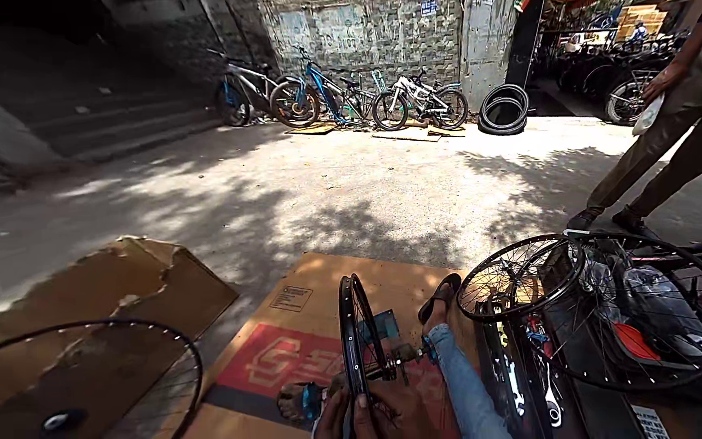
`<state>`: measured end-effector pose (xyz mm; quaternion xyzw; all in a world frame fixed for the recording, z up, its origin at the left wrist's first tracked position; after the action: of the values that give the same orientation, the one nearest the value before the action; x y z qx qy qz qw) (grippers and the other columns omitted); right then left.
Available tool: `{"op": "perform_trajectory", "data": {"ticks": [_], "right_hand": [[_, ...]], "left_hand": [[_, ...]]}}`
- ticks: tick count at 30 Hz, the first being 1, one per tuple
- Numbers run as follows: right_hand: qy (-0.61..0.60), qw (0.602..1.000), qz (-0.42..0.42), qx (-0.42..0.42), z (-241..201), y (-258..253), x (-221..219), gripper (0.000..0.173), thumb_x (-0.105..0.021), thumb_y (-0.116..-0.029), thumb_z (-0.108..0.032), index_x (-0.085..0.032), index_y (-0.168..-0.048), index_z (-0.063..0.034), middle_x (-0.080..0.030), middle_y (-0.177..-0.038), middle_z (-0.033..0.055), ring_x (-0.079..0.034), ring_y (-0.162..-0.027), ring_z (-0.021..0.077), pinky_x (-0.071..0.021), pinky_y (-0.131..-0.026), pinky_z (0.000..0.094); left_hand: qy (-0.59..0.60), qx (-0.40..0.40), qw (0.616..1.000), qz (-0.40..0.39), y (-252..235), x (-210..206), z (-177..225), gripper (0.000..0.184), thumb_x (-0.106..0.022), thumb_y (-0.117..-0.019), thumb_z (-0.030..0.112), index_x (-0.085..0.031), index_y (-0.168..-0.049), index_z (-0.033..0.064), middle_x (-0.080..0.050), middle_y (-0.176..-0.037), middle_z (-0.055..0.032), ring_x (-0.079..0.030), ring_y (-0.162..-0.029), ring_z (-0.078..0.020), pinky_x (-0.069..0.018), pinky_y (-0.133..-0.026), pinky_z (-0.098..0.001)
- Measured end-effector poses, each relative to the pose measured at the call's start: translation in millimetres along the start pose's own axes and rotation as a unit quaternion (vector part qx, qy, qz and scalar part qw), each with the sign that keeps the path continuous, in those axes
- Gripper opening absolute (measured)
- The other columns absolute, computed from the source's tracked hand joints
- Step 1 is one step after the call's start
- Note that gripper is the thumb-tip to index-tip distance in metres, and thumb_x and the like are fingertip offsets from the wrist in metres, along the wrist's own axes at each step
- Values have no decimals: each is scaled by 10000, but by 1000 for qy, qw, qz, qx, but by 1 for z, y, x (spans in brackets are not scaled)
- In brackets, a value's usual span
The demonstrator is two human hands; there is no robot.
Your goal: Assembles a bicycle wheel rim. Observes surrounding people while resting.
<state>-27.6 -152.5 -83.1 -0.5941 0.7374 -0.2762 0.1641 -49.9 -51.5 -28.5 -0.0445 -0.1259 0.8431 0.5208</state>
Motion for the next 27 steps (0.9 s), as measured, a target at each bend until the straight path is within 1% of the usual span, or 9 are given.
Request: {"op": "perform_trajectory", "data": {"ticks": [4, 8, 11, 15, 18, 21, 23, 25, 27], "right_hand": [[95, 987, -15, 128, -1, 2, 11, 207, -625, -1013, -146, -743, -1061, 17, -770, -1017, 116, -748, -979, 181, -610, -926, 337], [138, 986, 44, 87, -6, 14, 12, 171, -636, -991, -113, -758, -1035, -1, -778, -988, 86, -753, -938, 148, -628, -881, 308], [181, 978, 37, 98, -7, 13, 10, 153, -631, -986, -104, -762, -1016, -29, -780, -941, 62, -752, -873, 134, -624, -831, 304], [249, 946, -50, 204, 1, -11, 14, 157, -616, -988, -98, -751, -1056, -55, -779, -1017, 62, -751, -940, 158, -608, -877, 303], [238, 940, -95, 224, 3, -21, 27, 146, -619, -1000, -116, -740, -1071, -74, -775, -1057, 53, -748, -953, 157, -603, -873, 303], [236, 945, -92, 208, 12, -12, 39, 160, -622, -1018, -163, -749, -1087, -95, -770, -1110, 44, -740, -1007, 139, -599, -904, 291], [248, 952, -68, 168, 25, 0, 45, 191, -609, -1034, -221, -753, -1103, -116, -768, -1126, 30, -737, -1016, 121, -600, -902, 282], [222, 969, -31, 106, 36, 11, 54, 241, -585, -1051, -259, -752, -1123, -101, -771, -1104, 26, -737, -1004, 106, -608, -898, 285], [170, 984, 39, 27, 37, 12, 57, 278, -604, -1039, -282, -768, -1124, -74, -780, -1032, 27, -741, -939, 84, -619, -861, 286]], "left_hand": [[8, -18, 1000, -23, 12, -1, -8, 469, -608, -949, 26, -467, -1314, -233, -585, -1277, -306, -615, -1180, -145, -486, -1038, -251], [26, -1, 994, -107, 4, -10, -10, 458, -506, -951, -26, -441, -1369, -201, -575, -1298, -287, -610, -1168, -149, -494, -1024, -256], [-9, 35, 990, -133, -6, -13, -3, 464, -426, -956, -26, -431, -1394, -180, -576, -1287, -286, -613, -1126, -127, -492, -984, -230], [-56, 83, 993, -68, -14, -8, -8, 429, -551, -1019, 132, -487, -1346, -138, -576, -1230, -262, -620, -1056, -187, -533, -907, -292], [-58, 96, 992, -59, -13, -13, -7, 379, -587, -1011, 139, -539, -1277, -126, -622, -1090, -202, -648, -918, -125, -556, -819, -252], [-31, 80, 990, -109, -7, -17, -10, 404, -523, -992, 78, -501, -1328, -146, -562, -1237, -273, -609, -1085, -198, -524, -937, -297], [-32, 54, 991, -117, -8, -14, -7, 444, -492, -958, 33, -473, -1359, -158, -536, -1295, -305, -606, -1121, -205, -522, -951, -293], [-22, 57, 992, -115, -14, -13, 1, 445, -476, -970, 18, -448, -1378, -158, -557, -1274, -275, -628, -1045, -145, -536, -892, -253], [-32, 70, 991, -110, -27, -14, 10, 380, -489, -1044, 109, -489, -1341, -128, -629, -1016, -144, -623, -825, -61, -538, -754, -217]]}}
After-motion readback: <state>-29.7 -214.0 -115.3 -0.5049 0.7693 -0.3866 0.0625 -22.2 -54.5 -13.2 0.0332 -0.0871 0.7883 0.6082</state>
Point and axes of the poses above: each hand's wrist, its own y-axis away from the middle knuckle, its own x-axis out of the back of the hand, z = x × y, the point moved 5 cm from there along -y, towards the middle knuckle
